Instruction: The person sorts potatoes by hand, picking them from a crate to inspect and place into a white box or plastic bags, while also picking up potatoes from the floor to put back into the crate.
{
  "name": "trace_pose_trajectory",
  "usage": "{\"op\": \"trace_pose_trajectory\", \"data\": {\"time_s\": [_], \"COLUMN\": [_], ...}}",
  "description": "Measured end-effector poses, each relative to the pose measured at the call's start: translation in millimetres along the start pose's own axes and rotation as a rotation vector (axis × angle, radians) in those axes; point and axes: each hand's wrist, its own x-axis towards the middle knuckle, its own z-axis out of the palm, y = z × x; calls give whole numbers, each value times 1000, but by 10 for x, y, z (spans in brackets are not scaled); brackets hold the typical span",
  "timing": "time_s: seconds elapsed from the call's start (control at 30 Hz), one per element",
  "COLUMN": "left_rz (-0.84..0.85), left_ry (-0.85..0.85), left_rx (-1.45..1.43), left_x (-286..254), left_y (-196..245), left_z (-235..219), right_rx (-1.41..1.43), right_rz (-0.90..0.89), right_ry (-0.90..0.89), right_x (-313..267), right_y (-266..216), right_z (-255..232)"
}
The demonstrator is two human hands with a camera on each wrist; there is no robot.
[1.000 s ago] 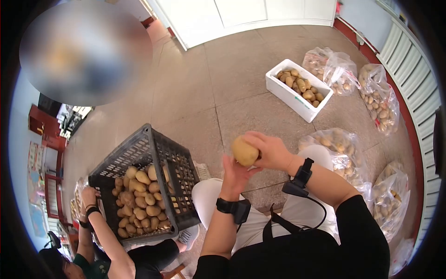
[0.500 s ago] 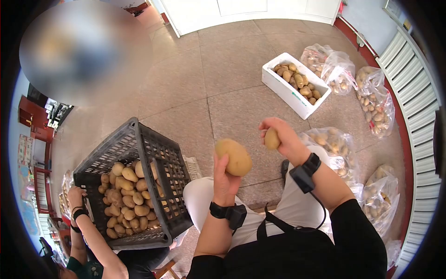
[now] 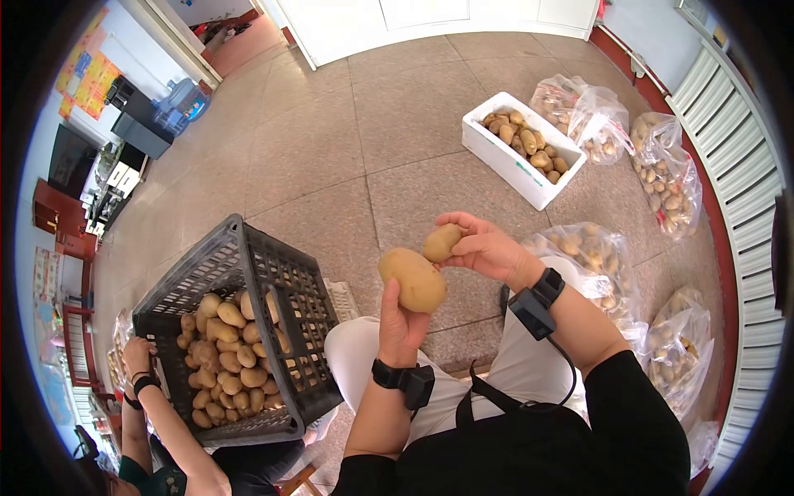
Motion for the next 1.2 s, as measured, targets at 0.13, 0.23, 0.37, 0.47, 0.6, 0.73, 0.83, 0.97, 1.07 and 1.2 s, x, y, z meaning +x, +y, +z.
{"op": "trace_pose_trajectory", "data": {"time_s": [0.13,0.23,0.37,0.47,0.6,0.73,0.83,0.97,1.07,1.2], "left_rz": [6,16,14,-19,-19,20,44,72,95,133], "left_ry": [-8,2,-3,-67,-45,10,89,54,73,121], "left_rx": [-71,-114,-116,-92,-124,-154,-185,-212,-198,-233], "left_x": [5,5,-3,-6,-14,-21,-44,-21,20,49], "left_y": [9,10,22,30,57,95,119,105,103,96], "left_z": [23,18,11,2,54,85,155,109,11,-14], "right_rx": [2,-149,-222,-250,-238,-274,-494,-693,-676,-609], "right_rz": [-9,78,210,240,264,274,247,243,239,206], "right_ry": [29,118,202,218,192,195,192,81,-103,-354], "right_x": [-16,-33,-38,-34,-13,11,30,1,-37,-37], "right_y": [-14,-41,-68,-74,-33,6,60,145,86,88], "right_z": [74,93,127,129,99,73,80,127,183,133]}}
